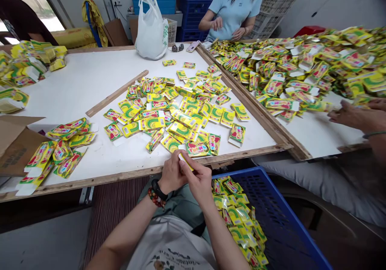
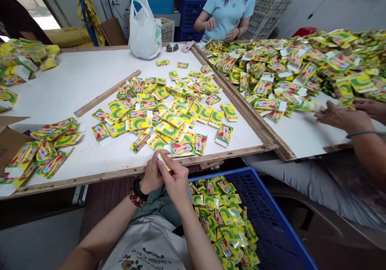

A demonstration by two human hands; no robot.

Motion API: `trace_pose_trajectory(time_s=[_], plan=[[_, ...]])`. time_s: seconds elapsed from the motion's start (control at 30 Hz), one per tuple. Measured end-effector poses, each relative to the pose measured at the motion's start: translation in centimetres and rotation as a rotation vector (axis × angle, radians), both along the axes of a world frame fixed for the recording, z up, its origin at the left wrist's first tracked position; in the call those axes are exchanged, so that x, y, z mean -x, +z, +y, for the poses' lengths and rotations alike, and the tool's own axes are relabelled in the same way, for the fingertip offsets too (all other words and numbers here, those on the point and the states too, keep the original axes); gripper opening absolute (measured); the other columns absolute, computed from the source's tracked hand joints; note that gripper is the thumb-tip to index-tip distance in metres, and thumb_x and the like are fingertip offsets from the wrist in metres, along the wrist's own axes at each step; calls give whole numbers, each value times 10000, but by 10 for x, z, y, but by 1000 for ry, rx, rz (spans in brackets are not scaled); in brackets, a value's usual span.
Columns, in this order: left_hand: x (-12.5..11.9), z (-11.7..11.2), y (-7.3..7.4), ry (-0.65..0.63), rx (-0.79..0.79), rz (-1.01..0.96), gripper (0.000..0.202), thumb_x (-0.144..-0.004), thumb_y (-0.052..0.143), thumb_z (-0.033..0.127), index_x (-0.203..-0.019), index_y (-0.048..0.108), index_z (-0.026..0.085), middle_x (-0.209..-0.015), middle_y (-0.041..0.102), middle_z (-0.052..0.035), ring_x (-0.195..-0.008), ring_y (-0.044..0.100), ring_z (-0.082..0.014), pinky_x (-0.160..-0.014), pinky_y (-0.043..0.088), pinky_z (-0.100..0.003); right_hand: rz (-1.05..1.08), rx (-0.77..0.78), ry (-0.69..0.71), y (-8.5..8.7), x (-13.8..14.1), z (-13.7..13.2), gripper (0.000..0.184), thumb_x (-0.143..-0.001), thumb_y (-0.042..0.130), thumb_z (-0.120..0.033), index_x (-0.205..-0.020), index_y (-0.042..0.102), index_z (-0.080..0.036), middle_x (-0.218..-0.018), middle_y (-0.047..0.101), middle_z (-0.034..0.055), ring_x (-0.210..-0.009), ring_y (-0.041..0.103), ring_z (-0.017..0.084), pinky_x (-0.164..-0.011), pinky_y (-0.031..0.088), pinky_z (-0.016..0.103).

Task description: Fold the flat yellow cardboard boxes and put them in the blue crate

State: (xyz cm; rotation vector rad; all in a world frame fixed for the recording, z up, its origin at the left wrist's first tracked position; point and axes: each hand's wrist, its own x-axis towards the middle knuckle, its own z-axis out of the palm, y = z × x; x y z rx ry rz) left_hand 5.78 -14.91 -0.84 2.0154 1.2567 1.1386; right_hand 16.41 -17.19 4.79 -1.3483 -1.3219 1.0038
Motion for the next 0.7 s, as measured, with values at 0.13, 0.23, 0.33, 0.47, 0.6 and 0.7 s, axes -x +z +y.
trace_pose_trajectory(time_s=[0.13, 0.23, 0.33, 0.47, 0.6, 0.7], plan=[[-1, 0, -7, 56, 39, 41, 581, -788, 508, 477, -1223, 326, 138, -1059, 578, -154, -916, 618, -301, -738, 506, -425, -141, -52, -15, 2, 0, 7, 345, -890, 529, -369, -1140, 690, -194, -1050, 714, 57, -843, 693, 210, -759, 555, 313], [0, -1, -9, 78, 81, 1, 566, -773, 527, 470, -1194, 343, 139, -1034, 580, -145, -878, 615, -284, -716, 498, -408, -257, -177, 118, 1, -2, 10, 345, -910, 509, -318, -1196, 659, -196, -1074, 708, 76, -800, 697, 177, -747, 545, 275], [3, 0, -6, 64, 123, -80, 448, -786, 523, 423, -1121, 385, 161, -1006, 576, -122, -849, 605, -250, -717, 493, -383, -405, -298, 220, -3, -4, 8, 428, -912, 516, -288, -1330, 548, -199, -1152, 676, 103, -896, 689, 189, -790, 529, 276], [4, 1, -2, 42, 108, -109, 438, -778, 540, 414, -1115, 402, 173, -1015, 580, -106, -807, 603, -226, -671, 483, -346, -391, -210, 229, -4, -6, 5, 470, -914, 511, -312, -1365, 506, -182, -1055, 711, 93, -826, 681, 182, -731, 528, 260], [4, 0, -5, 17, 97, -94, 520, -715, 600, 400, -1137, 391, 180, -901, 601, -51, -749, 604, -209, -629, 461, -307, -204, -27, 213, 2, -12, 6, 479, -894, 529, -387, -1320, 550, -168, -1010, 726, 67, -855, 674, 205, -750, 541, 293], [4, 0, -9, 18, 92, -95, 572, -664, 636, 387, -1134, 380, 183, -878, 609, -39, -745, 603, -211, -635, 457, -309, -104, 14, 225, 6, -14, 8, 433, -905, 503, -394, -1272, 592, -182, -1132, 686, 59, -960, 668, 225, -860, 525, 346]])
